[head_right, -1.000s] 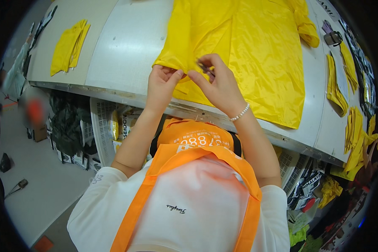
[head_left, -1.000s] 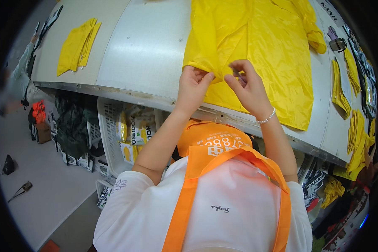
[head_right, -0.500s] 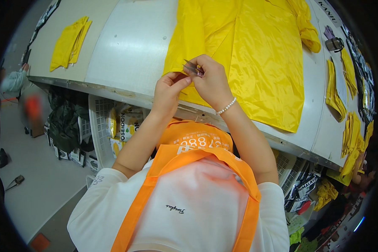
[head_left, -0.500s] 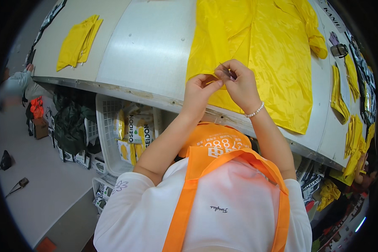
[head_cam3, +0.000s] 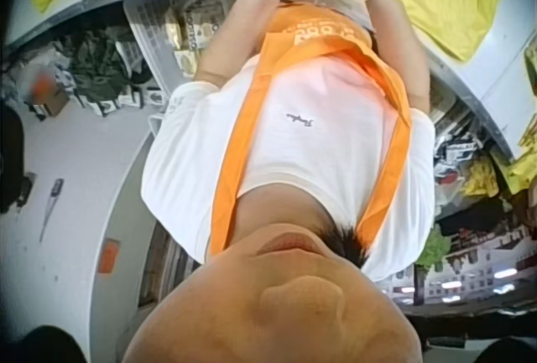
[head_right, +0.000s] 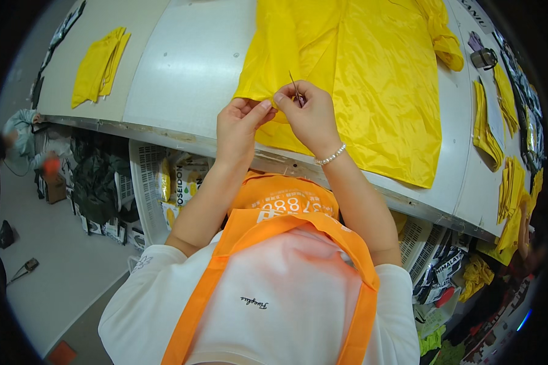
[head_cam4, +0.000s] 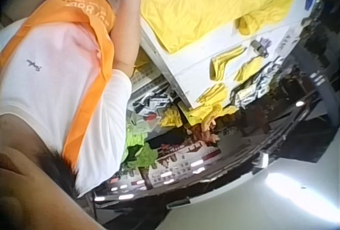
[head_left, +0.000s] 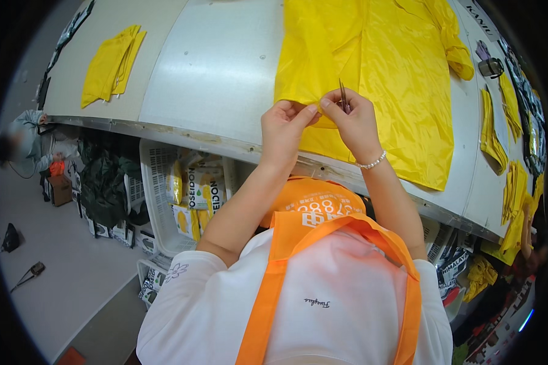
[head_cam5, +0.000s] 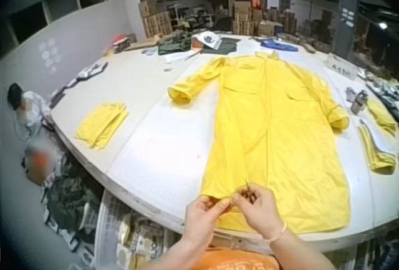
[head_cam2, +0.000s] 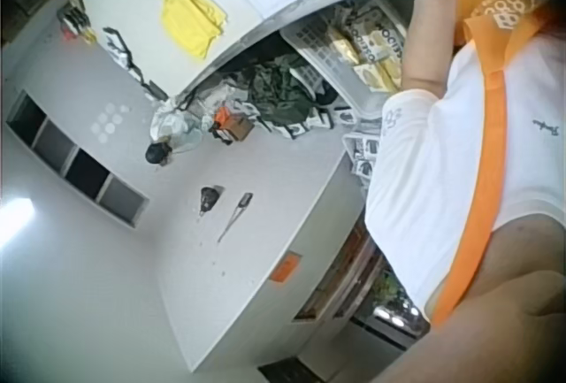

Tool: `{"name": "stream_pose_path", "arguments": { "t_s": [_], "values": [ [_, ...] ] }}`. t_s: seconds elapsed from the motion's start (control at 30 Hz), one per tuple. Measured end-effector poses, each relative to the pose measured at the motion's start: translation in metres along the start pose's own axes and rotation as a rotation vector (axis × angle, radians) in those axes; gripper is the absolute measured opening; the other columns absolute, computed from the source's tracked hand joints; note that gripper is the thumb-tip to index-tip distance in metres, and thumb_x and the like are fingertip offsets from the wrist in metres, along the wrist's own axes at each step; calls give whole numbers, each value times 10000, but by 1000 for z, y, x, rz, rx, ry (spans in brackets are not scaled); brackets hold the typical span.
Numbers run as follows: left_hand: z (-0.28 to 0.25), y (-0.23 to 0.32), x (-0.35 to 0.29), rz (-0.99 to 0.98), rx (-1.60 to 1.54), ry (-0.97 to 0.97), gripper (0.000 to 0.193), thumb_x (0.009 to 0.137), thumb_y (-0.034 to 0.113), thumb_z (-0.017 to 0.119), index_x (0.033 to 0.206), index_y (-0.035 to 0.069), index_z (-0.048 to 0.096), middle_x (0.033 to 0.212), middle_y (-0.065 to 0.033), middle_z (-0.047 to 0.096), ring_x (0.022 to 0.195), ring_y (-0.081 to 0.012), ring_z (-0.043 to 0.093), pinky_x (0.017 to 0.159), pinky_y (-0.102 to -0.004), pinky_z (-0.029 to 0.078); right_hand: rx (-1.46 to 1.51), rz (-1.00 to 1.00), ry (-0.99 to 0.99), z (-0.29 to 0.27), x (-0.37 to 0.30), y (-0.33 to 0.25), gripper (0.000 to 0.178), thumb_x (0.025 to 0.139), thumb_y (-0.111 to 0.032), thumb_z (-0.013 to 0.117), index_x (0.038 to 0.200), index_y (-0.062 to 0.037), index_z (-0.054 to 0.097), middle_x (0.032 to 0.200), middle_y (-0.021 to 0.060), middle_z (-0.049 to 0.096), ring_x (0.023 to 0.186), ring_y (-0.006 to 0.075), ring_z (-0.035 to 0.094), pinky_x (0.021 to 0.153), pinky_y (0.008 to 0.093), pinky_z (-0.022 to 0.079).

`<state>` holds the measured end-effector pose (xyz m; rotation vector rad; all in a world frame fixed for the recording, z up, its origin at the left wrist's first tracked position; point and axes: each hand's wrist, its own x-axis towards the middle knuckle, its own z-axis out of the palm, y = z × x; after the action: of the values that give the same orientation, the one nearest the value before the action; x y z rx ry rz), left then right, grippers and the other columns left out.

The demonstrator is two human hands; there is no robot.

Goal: The person lays a yellow raincoat on a table, uses a small blade to cut threads and tags, then folds the jacket neatly. The person handles the jacket repeatedly, smoothing and aligning it before stacking it with other folded jackets.

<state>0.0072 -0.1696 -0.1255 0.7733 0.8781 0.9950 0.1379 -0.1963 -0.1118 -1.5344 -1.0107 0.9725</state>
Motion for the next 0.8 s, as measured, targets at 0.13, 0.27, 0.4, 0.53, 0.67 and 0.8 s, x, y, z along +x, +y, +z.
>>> {"name": "stream_pose_path", "arguments": {
  "t_s": [0.13, 0.27, 0.4, 0.53, 0.67, 0.8],
  "values": [
    [11, 4, -1, 28, -34, -10, 122, 811, 2, 622, 917, -49, 591, 844, -95, 643, 741, -140, 621, 710, -251, 511, 323, 177, 51, 2, -6, 3, 163, 835, -165, 617, 799, -7, 596, 623, -16, 512, 515, 54, 423, 470, 181, 332],
    [10, 4, -1, 110, -18, 54, 145, 807, 8, 631, 934, -51, 593, 847, -95, 646, 737, -135, 623, 704, -247, 514, 333, 260, 204, -14, -5, -7, 198, 875, -216, 572, 890, -19, 556, 581, -28, 461, 465, 50, 383, 428, 190, 298],
    [11, 14, -3, 85, -44, 21, 159, 811, 4, 625, 953, -57, 590, 870, -103, 650, 751, -138, 629, 707, -244, 516, 65, -75, 193, -29, -11, 6, 236, 902, -223, 539, 958, 2, 496, 697, 17, 472, 539, 85, 409, 486, 226, 360],
    [14, 16, -3, 94, -71, 1, 174, 810, 0, 622, 968, -63, 585, 890, -111, 652, 772, -142, 635, 717, -244, 516, -250, -137, -16, -30, -35, -14, 249, 865, -172, 592, 986, 14, 481, 864, 96, 545, 689, 143, 520, 597, 274, 441],
    [16, 17, -4, 98, -69, -20, 179, 810, -5, 619, 975, -64, 583, 895, -111, 654, 777, -142, 636, 724, -243, 510, -293, -123, -36, -25, -33, -20, 231, 827, -146, 631, 934, 19, 510, 848, 130, 585, 715, 194, 566, 624, 286, 462],
    [13, 15, -4, 89, -3, -41, 175, 810, -9, 615, 974, -62, 584, 891, -108, 656, 783, -138, 635, 719, -239, 505, -296, -152, -12, -23, -28, -20, 214, 818, -146, 636, 892, 22, 527, 813, 132, 588, 698, 207, 571, 624, 294, 463]
  ]
}}
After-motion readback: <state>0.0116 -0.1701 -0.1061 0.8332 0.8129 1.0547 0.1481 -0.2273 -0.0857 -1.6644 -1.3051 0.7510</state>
